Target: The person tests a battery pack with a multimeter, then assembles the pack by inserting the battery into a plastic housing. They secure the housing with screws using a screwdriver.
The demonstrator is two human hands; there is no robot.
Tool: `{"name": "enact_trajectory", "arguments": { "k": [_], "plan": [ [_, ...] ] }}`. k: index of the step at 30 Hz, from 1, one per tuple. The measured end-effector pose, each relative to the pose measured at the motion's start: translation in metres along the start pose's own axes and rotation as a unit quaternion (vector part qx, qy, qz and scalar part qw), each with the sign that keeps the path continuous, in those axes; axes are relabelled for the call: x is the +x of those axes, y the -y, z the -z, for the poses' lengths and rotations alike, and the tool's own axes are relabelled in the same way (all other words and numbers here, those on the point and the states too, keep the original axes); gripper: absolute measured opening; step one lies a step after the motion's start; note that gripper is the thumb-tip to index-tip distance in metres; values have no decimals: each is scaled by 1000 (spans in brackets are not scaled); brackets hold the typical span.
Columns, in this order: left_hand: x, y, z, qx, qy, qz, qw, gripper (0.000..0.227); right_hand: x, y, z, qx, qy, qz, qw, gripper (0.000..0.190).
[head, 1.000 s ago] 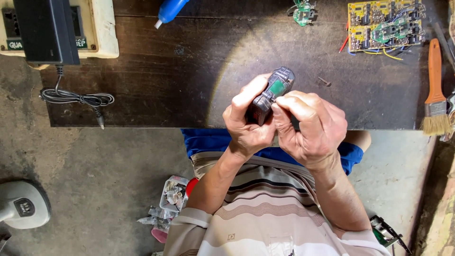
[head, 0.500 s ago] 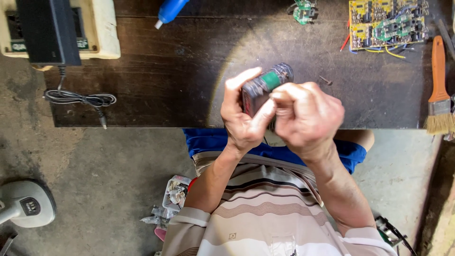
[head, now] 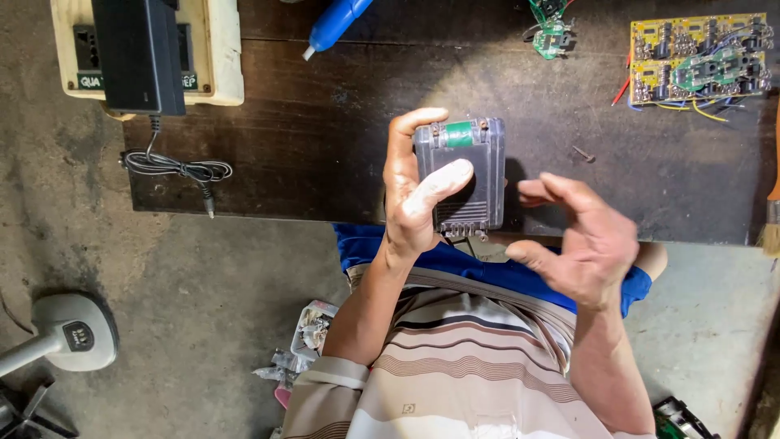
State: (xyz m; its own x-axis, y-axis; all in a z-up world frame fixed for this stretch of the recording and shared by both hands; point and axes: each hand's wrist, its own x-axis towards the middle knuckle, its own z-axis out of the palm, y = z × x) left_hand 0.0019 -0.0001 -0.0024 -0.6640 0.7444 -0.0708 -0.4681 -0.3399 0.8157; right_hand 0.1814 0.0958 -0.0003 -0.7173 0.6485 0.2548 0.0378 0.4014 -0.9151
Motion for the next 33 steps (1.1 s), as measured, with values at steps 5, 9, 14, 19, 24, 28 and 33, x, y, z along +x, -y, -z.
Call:
{"name": "enact_trajectory", "arguments": {
  "k": [5, 9, 14, 19, 24, 28, 33],
  "plan": [
    [-10, 17, 6, -23, -11, -49, 998, 56, -1, -14, -19, 130, -9, -23, 991, 79],
    [-43, 17, 13, 32, 29, -30, 999, 55, 4, 8, -20, 214, 27, -91, 972, 69],
    [-93, 38, 19, 21, 22, 3, 1000, 54, -48, -9, -21, 275, 34, -141, 950, 59],
    [-129, 51, 28, 46, 16, 42, 998, 49, -95, -25, -22, 306, 24, -179, 935, 55],
    [-158, 83, 41, 10, -13, 81, 997, 45, -125, -50, -26, 304, 60, -225, 924, 50],
    [-179, 110, 43, 34, -81, 136, 987, 42, -146, -79, -35, 311, 85, -266, 909, 45],
    [-190, 141, 51, 73, -232, 208, 948, 40, -197, -150, -44, 250, 144, -294, 911, 39]
  ]
}}
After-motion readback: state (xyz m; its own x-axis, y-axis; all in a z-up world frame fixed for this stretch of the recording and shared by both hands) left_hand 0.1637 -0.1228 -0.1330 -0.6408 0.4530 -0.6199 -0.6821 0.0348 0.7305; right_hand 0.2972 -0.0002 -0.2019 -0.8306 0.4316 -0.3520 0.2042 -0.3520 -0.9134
